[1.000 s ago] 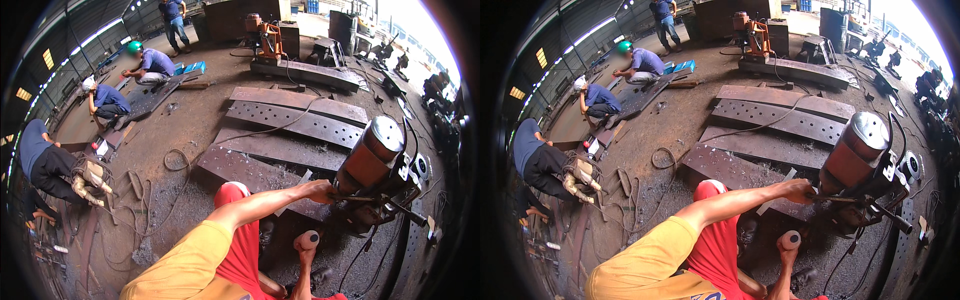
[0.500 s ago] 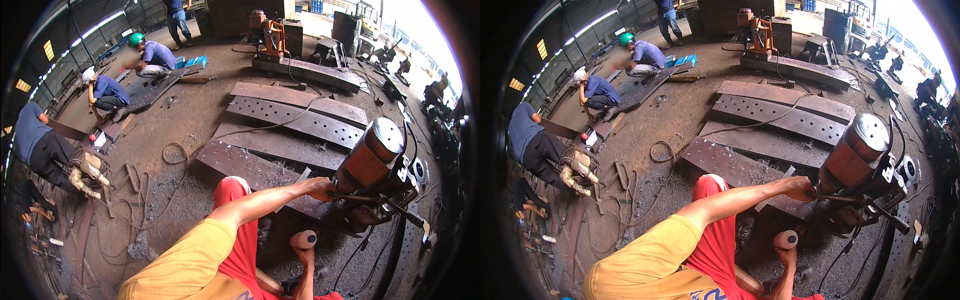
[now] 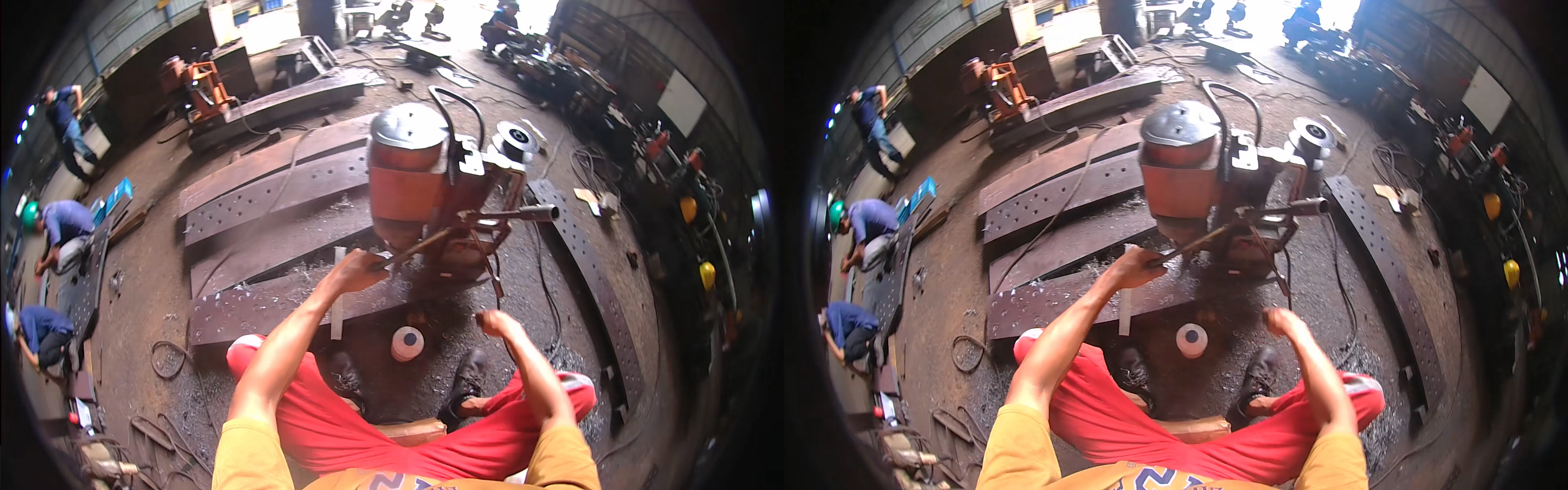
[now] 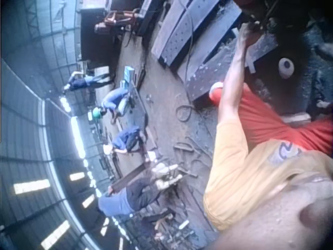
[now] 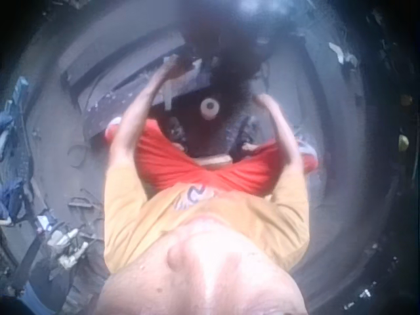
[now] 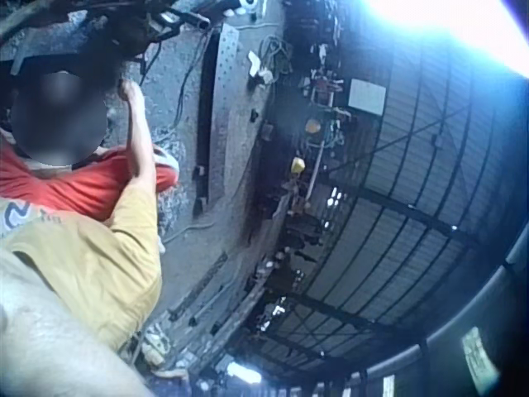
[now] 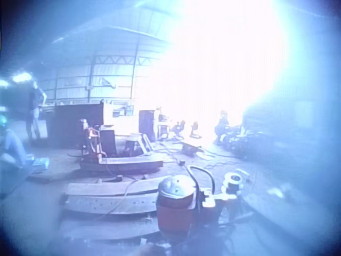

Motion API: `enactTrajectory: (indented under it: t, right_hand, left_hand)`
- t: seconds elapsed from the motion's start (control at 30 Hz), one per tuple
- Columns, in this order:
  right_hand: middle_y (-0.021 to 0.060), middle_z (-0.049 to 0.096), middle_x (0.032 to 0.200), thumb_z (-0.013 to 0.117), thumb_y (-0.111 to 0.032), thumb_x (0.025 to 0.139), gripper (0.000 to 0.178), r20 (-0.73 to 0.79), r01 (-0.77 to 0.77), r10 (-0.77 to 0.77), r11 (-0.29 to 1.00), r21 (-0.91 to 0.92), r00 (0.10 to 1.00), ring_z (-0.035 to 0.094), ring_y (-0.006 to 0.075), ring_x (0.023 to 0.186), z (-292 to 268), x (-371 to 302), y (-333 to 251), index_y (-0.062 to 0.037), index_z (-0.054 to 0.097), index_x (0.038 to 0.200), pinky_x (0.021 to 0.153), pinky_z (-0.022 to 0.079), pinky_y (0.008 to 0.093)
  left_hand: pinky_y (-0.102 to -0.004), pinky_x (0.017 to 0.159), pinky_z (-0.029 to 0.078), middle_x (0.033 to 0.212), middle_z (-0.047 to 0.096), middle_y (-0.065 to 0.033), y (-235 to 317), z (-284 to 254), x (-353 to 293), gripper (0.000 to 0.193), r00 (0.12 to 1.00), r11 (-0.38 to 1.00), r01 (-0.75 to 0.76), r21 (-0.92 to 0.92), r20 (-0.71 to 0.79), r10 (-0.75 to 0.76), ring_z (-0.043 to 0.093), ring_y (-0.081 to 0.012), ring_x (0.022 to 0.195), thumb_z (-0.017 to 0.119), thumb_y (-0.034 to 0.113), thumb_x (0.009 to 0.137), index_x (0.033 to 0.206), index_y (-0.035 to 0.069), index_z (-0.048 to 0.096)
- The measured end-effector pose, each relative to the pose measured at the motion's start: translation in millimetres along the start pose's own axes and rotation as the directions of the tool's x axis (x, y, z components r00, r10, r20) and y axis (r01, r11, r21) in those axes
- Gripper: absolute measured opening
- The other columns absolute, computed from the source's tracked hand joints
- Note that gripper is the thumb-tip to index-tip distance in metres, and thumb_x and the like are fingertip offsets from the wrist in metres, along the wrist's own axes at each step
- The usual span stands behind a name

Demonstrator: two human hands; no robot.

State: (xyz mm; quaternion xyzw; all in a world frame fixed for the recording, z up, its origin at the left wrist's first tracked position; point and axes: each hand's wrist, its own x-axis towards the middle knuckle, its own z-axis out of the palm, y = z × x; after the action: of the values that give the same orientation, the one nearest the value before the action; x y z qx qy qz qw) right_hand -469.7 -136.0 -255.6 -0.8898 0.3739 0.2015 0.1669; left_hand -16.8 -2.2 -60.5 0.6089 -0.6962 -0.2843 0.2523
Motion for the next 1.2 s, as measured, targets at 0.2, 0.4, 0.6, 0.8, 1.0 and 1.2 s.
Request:
enactTrajectory:
  t: [0.2,0.4,0.6,0.8,1.0,1.2]
  right_hand:
    - [0.0195,0.069,0.087,0.056,-0.011,0.086,0.018,-0.113,-0.051,0.04,0.994,-0.095,0.993,0.069,0.0393,0.082,-124,-54,-36,-0.0094,0.065,0.102,0.069,0.054,0.0506]
    - [0.0232,0.067,0.084,0.07,-0.026,0.088,0.026,-0.154,-0.009,0.033,0.988,0.157,0.987,0.066,0.0408,0.083,-140,-105,-21,-0.0004,0.068,0.092,0.071,0.052,0.0463]
    - [0.0173,0.07,0.093,0.071,-0.018,0.088,0.023,-0.175,0.098,-0.06,0.971,0.218,0.983,0.068,0.0355,0.089,-134,-93,-4,0.0009,0.062,0.097,0.075,0.053,0.0434]
    - [0.0169,0.07,0.093,0.064,-0.017,0.094,0.02,-0.241,0.033,-0.002,0.991,0.128,0.97,0.069,0.0289,0.084,-164,-99,-25,0.0005,0.061,0.102,0.078,0.055,0.04]
    - [0.0123,0.066,0.094,0.072,-0.014,0.086,0.014,-0.653,0.267,-0.259,0.96,-0.09,0.711,0.067,0.028,0.088,-190,-103,-23,-0.0047,0.066,0.094,0.077,0.054,0.0364]
    - [0.0138,0.069,0.092,0.07,-0.016,0.088,0.016,-0.622,0.15,0.009,0.968,0.203,0.783,0.067,0.0334,0.088,-229,-126,-68,-0.0032,0.064,0.095,0.078,0.054,0.0416]
  left_hand:
    - [-0.0397,0.065,0.049,0.076,0.068,-0.0161,-47,13,-7,0.025,0.998,0.996,-0.031,0.088,-0.051,0.036,0.06,-0.0229,0.064,0.072,0.031,0.085,0.095,0.008,0.072]
    - [-0.0391,0.071,0.053,0.078,0.069,-0.0175,-17,5,-3,0.028,0.984,0.979,0.173,0.105,0.025,-0.176,0.064,-0.0199,0.071,0.074,0.032,0.086,0.102,0.009,0.074]
    - [-0.0349,0.061,0.047,0.07,0.065,-0.0075,-37,14,1,0.041,0.969,0.97,0.244,0.005,0.037,-0.244,0.057,-0.0142,0.064,0.074,0.039,0.085,0.113,0.01,0.073]
    - [-0.0307,0.055,0.045,0.07,0.062,-0.0028,-39,11,5,0.03,0.959,0.962,0.27,0.043,0.08,-0.272,0.058,-0.0129,0.062,0.069,0.037,0.089,0.105,0.012,0.075]
    - [-0.0421,0.078,0.054,0.101,0.07,-0.0122,-67,18,2,0.024,0.974,0.864,-0.202,0.461,0.187,0.128,0.068,-0.0293,0.091,0.064,0.031,0.09,0.103,0.012,0.071]
    - [-0.0411,0.067,0.049,0.072,0.064,-0.0181,-7,1,-6,0.029,0.983,0.985,0.174,0.009,0.057,-0.174,0.059,-0.0267,0.064,0.07,0.029,0.086,0.095,0.002,0.07]
